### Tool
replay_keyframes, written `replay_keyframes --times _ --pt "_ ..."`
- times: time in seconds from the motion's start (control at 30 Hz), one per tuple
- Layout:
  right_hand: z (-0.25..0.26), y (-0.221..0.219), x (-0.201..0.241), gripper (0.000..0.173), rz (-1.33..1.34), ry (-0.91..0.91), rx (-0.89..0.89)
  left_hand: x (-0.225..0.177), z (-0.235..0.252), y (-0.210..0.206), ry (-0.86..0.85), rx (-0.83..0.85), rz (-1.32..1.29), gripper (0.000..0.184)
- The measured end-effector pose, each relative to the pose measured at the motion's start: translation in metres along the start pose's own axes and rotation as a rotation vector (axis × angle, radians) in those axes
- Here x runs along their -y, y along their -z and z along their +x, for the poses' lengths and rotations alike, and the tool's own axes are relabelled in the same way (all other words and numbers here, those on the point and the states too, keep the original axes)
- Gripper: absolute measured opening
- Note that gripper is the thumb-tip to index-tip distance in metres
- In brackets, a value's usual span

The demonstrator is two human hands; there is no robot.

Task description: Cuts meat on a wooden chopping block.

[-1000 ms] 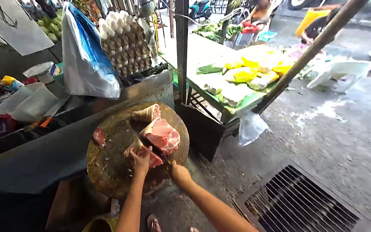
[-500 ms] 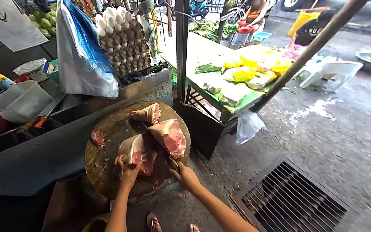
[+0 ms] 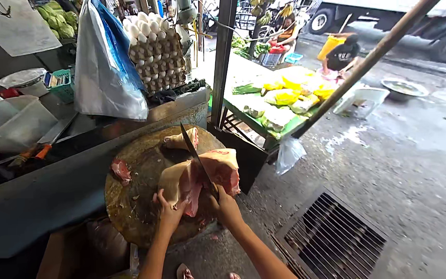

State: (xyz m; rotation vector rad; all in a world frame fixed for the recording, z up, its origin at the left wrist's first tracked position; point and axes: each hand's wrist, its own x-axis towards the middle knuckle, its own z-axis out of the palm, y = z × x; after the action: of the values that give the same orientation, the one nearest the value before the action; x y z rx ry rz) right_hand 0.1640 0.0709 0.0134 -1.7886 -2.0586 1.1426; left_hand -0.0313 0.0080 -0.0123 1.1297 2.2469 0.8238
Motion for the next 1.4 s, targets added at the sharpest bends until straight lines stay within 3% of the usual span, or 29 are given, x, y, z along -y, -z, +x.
replay_keyframes --times 0.2,0.3,0.4,0.87,1.0,1.2,1.4 --pt "-0.015 -0.036 -0.006 0.054 -0.039 -0.235 0.105 -0.059 0.074 0.015 -0.147 0.288 0.292 0.092" --pt "-0.028 -0.041 0.004 0.052 -0.011 -0.283 0.087 -0.061 0.123 -0.005 -0.103 0.422 0.358 0.093" --pt "-0.029 -0.045 0.005 0.050 -0.003 -0.323 0.076 -0.059 0.142 -0.019 -0.034 0.505 0.427 0.092" --pt "0.042 -0.036 0.053 0.044 -0.074 -0.285 0.043 -0.051 0.113 -0.008 -0.037 0.427 0.433 0.086" --pt "0.025 -0.041 0.046 0.047 -0.088 -0.324 0.059 -0.044 0.111 -0.007 -0.023 0.408 0.425 0.087" --pt "-0.033 -0.074 -0.006 0.049 -0.092 -0.429 0.098 -0.043 0.113 -0.008 -0.012 0.401 0.377 0.088" --pt "0.021 -0.051 0.029 0.044 -0.110 -0.365 0.076 -0.048 0.110 -0.010 -0.002 0.386 0.399 0.088"
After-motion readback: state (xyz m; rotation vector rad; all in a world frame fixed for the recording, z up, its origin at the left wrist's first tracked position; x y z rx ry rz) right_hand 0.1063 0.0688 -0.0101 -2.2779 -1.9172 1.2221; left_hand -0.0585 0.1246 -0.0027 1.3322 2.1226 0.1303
